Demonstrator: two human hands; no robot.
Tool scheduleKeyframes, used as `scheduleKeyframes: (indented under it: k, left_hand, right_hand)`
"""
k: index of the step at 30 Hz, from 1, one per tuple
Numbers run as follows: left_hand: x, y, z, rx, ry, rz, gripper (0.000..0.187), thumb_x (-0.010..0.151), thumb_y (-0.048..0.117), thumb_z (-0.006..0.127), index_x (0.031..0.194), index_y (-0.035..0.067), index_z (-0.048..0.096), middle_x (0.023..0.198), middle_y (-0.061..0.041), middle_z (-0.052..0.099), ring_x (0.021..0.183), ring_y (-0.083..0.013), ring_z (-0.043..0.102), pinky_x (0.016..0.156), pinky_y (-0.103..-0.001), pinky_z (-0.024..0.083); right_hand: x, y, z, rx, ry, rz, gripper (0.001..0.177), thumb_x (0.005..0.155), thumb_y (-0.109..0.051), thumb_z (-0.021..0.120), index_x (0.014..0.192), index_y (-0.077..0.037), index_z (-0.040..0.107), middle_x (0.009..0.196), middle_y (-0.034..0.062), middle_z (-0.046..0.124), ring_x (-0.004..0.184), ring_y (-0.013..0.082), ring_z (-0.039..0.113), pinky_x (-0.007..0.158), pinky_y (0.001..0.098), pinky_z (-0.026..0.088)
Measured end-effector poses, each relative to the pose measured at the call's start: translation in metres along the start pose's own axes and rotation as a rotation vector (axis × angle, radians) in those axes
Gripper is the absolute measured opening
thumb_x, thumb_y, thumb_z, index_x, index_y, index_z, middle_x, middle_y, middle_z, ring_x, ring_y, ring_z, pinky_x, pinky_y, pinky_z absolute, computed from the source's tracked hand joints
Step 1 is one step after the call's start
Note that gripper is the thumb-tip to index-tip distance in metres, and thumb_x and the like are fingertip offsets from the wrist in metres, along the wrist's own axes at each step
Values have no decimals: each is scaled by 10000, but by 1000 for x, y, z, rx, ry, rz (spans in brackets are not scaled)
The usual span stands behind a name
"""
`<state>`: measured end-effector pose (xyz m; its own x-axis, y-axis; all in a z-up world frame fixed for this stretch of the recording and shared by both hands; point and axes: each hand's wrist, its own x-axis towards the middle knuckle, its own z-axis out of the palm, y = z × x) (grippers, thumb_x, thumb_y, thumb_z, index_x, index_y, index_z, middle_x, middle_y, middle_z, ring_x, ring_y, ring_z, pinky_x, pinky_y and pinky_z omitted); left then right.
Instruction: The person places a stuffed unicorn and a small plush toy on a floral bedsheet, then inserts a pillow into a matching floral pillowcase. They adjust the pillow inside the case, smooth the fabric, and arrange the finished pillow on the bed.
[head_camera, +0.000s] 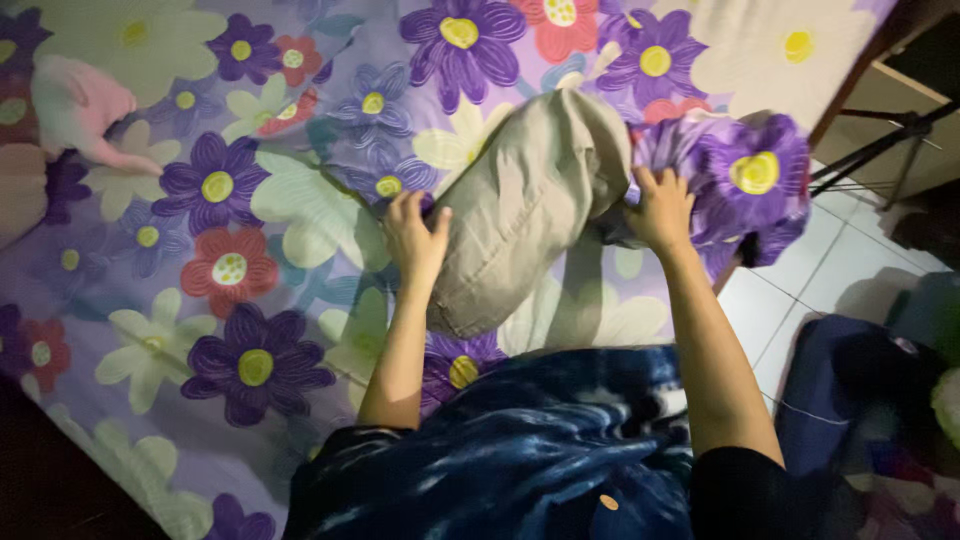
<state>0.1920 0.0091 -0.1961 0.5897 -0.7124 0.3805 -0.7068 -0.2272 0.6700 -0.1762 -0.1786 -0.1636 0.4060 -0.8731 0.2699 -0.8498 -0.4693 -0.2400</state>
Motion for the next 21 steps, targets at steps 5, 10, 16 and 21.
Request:
scheduleKeyframes:
  k: [5,10,16,21]
  left_hand:
    - [12,-117,66,-175,-181,-386,652,898,522,752,1320,43,616,1330,-183,640,1252,-350,613,1070,-453,489]
    - [7,-147,81,-549,-427,-614,815,892,590,634,1517,90,481,1577,-161,466,1451,-317,431,1176,-420,341]
    - [56,-130,77,-320,-183,-308,939,913,563,694,1644,109,318,1736,-151,189,1582,-436,64,1249,-566,55]
    - [102,-144,82,-193,-25,8,1308,666,614,939,1601,44,222,1665,-218,146,1545,-443,70,1252,-592,94]
  right_hand:
    - [9,10,9,-69,-18,99,689,796,-212,813,1449,-211,595,1257,189,549,1199,431,505,928,621,439]
    - [9,9,22,-84,32,129,674,806,-229,836,1437,-205,602,1210,193,524,1162,439,491,940,648,408]
    - [11,9,28,-126,59,130,718,764,-139,801,1450,-235,611,1243,163,524,1189,416,495,969,610,422]
    - [8,4,27,-140,63,165,735,734,-124,802,1436,-238,620,1247,157,524,1185,407,497,975,588,423]
